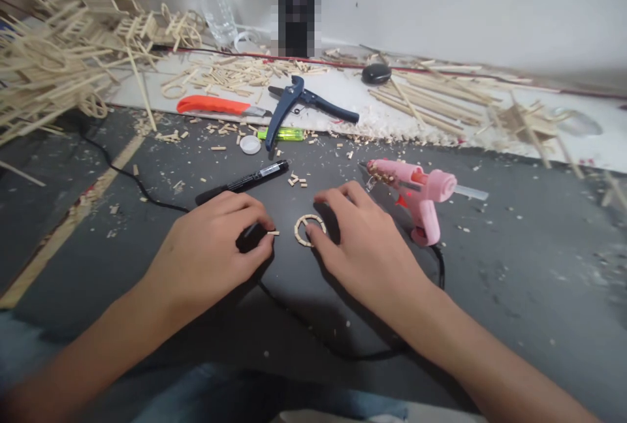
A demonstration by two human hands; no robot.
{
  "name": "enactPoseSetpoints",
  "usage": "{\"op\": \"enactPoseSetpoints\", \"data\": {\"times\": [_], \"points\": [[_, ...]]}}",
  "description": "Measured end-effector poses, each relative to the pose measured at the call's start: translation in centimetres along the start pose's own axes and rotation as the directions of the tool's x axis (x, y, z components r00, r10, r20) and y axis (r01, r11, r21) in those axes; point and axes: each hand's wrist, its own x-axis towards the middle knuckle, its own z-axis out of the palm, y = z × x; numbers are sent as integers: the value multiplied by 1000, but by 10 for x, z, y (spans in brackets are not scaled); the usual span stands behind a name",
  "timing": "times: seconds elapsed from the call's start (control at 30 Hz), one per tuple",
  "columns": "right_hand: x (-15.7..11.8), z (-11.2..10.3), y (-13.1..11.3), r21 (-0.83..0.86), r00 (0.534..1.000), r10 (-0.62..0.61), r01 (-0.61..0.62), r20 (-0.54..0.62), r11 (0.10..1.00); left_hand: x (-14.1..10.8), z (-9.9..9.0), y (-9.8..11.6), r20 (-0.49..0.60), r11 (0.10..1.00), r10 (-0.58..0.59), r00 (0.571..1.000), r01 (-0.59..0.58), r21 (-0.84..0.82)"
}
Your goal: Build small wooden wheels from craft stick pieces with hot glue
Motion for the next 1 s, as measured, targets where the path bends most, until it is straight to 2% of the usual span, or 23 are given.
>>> {"op": "enactPoseSetpoints", "data": {"times": [0.13,0.23,0.33,0.47,0.53,0.63,0.7,0.8,0.87,1.0], "points": [[7,-7,-2,-34,1000,-17,17,-15,999,2,-4,0,69,994,106,992,-104,-28],[28,-20,-10,-96,1000,-3,4,5,995,1,-4,-1,112,985,173,979,-170,-40],[68,-28,-23,-178,999,39,-37,5,983,-2,1,-3,120,970,241,963,-236,-51],[137,-20,-43,-270,988,149,-150,-26,951,-3,9,-9,75,966,250,965,-243,-87],[163,-14,-51,-302,972,234,-224,-1,927,-2,7,-13,31,967,221,975,-215,-139],[182,-10,-58,-325,935,350,-313,62,892,0,-7,-18,-47,952,132,990,-140,-271],[185,-14,-59,-325,921,376,-327,100,888,1,-19,-19,-88,920,43,995,-74,-386],[185,-22,-56,-301,926,349,-295,145,907,5,-31,-20,-125,830,-76,989,-6,-558],[186,-26,-54,-276,935,330,-285,130,918,7,-33,-21,-140,757,-131,981,8,-653],[170,-39,-58,-162,952,307,-302,2,939,8,-30,-22,-183,602,-237,954,-4,-798]]}}
